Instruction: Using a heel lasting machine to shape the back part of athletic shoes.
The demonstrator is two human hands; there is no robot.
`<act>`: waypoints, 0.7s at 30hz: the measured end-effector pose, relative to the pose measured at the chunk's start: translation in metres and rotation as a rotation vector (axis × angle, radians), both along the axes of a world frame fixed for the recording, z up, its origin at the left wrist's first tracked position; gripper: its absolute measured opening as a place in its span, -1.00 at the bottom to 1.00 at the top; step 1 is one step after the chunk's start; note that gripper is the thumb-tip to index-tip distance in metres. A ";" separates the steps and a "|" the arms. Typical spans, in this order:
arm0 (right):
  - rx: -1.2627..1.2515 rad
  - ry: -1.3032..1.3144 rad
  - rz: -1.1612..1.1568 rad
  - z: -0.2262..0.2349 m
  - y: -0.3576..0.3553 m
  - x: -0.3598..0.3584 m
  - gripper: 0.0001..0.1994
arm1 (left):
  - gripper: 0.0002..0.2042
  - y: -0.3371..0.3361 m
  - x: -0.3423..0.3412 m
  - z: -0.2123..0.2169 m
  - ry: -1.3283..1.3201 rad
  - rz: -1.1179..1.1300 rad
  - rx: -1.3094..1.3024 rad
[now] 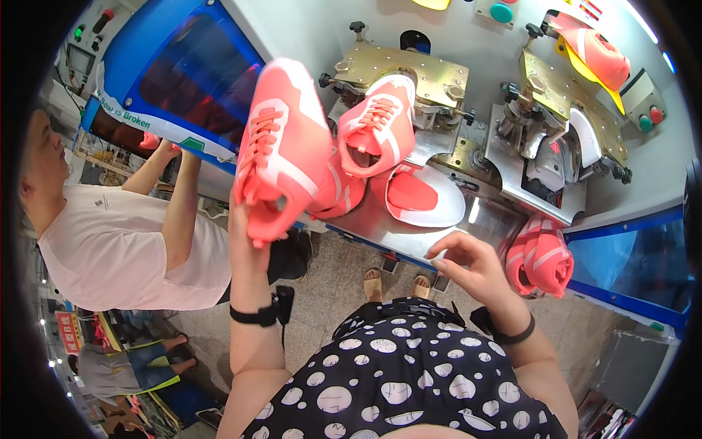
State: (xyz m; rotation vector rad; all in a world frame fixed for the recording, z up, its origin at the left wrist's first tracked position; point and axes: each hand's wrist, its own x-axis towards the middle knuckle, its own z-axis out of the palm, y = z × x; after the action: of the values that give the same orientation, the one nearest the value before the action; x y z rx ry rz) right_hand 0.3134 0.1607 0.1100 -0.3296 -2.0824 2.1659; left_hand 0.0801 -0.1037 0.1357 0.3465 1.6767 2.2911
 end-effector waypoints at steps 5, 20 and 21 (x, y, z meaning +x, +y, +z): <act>-0.058 -0.135 0.136 -0.042 -0.030 -0.041 -0.81 | -0.62 -0.008 -0.064 -0.050 -0.242 0.019 -0.279; 0.343 0.412 -0.833 0.037 0.111 -0.039 -0.80 | -0.40 0.030 0.012 -0.037 1.141 0.362 -0.766; 0.532 0.392 -1.094 0.057 0.157 -0.024 -0.71 | -0.46 0.032 0.013 -0.031 1.211 0.347 -0.702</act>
State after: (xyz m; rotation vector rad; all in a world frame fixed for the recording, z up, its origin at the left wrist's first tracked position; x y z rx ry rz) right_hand 0.2892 0.3177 0.1669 -0.6883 -1.5591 0.9240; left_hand 0.0935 -0.0714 0.1043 1.5486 3.1078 1.4409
